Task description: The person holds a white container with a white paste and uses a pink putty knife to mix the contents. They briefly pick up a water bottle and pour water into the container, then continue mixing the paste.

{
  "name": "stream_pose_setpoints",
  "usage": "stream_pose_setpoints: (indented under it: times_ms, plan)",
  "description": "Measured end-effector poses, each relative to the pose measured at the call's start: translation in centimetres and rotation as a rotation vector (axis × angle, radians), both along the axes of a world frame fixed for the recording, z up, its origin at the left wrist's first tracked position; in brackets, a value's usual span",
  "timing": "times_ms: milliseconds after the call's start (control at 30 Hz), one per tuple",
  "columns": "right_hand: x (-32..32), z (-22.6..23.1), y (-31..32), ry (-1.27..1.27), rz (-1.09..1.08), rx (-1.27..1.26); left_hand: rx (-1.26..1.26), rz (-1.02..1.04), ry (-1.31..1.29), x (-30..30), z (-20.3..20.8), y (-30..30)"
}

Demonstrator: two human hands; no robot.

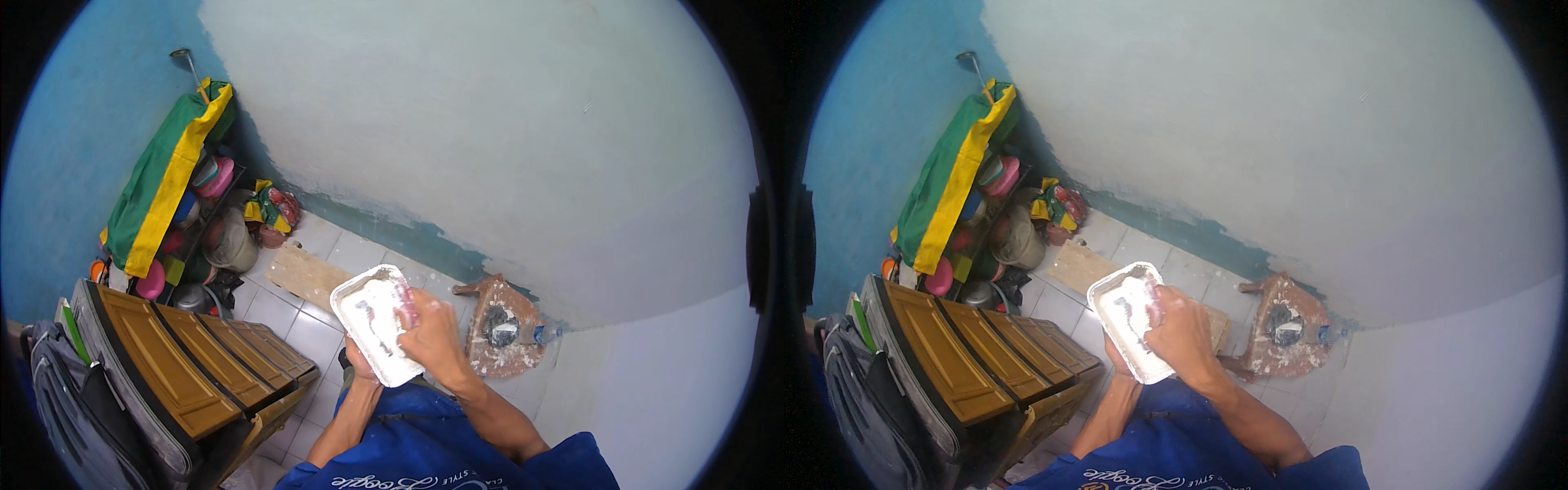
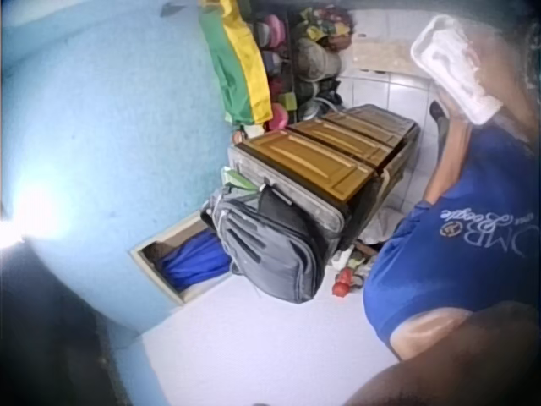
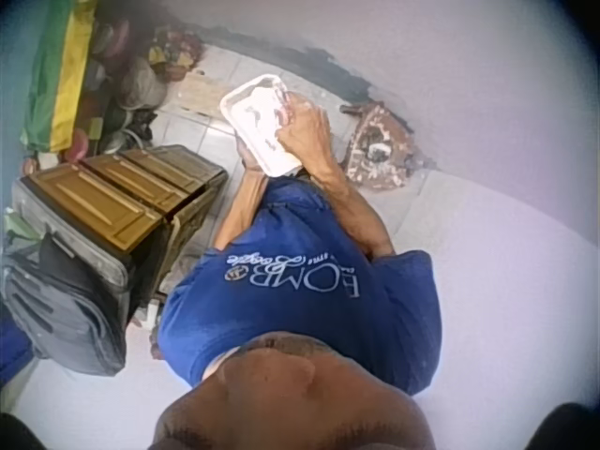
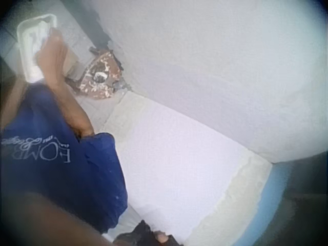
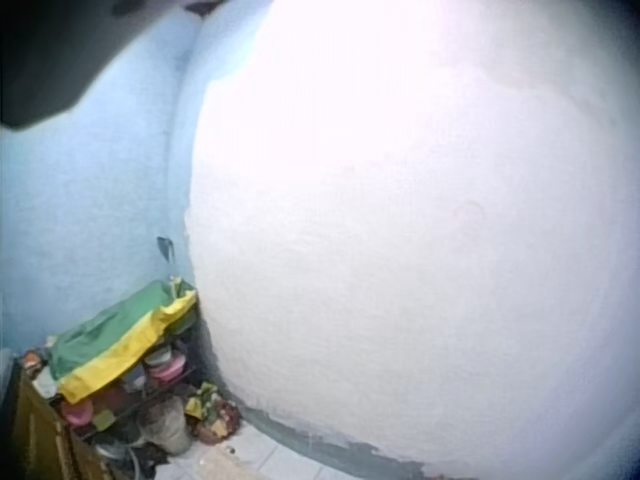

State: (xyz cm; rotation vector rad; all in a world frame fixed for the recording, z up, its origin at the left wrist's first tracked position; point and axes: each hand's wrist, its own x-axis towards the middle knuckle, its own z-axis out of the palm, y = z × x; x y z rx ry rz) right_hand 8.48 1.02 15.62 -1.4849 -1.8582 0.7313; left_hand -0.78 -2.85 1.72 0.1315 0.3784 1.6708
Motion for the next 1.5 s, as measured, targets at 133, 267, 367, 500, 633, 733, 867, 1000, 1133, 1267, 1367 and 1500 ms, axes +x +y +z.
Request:
stream_pose_setpoints:
  times_ms: [133,267,367,500,633,733,867,1000,1133,1267,1367,1500]
  plan:
    - [0.3,0.4,0.0,0.002,0.021,0.024,0.025,-0.008,-0.046,-0.1,-0.3,-0.1]
    - [-0.4,-0.6,-0.6,-0.020,0.021,0.027,-0.026,0.004,0.003,0.0,-0.4,0.0]
    - [1.1,-0.4,0.7,0.041,-0.014,-0.009,0.031,-0.023,-0.014,-0.2,1.2,-0.1]
    - [-0.2,0.6,-0.9,0.049,0.094,-0.050,0.043,-0.027,-0.018,-0.3,-0.6,0.0]
    - [0.5,-0.8,0.2,0.036,0.013,-0.024,-0.014,-0.020,-0.047,-0.3,0.2,0.1]
    - [0.1,0.3,-0.1,0.096,0.078,-0.044,0.012,-0.024,-0.046,-0.3,0.6,0.1]
    - [0.1,-1.6,0.2,0.074,0.034,-0.083,-0.011,-0.020,0.013,-0.3,0.2,0.2]
    - [0.2,-0.2,0.0,0.053,0.079,-0.097,0.056,-0.033,-0.077,-0.4,-0.3,0.0]
    - [0.3,-1.0,0.3,0.059,0.045,-0.064,-0.033,-0.032,-0.016,-0.6,-0.6,0.0]
    - [-0.3,0.1,0.1,0.088,0.121,-0.077,-0.062,-0.001,-0.033,-0.2,-0.7,0.2]
    - [0.0,-0.7,0.0,0.067,0.063,-0.103,-0.060,-0.005,-0.023,-0.2,0.0,0.5]
    - [0.2,0.2,0.2,0.071,0.085,-0.054,0.013,-0.006,-0.057,-0.1,0.2,0.3]
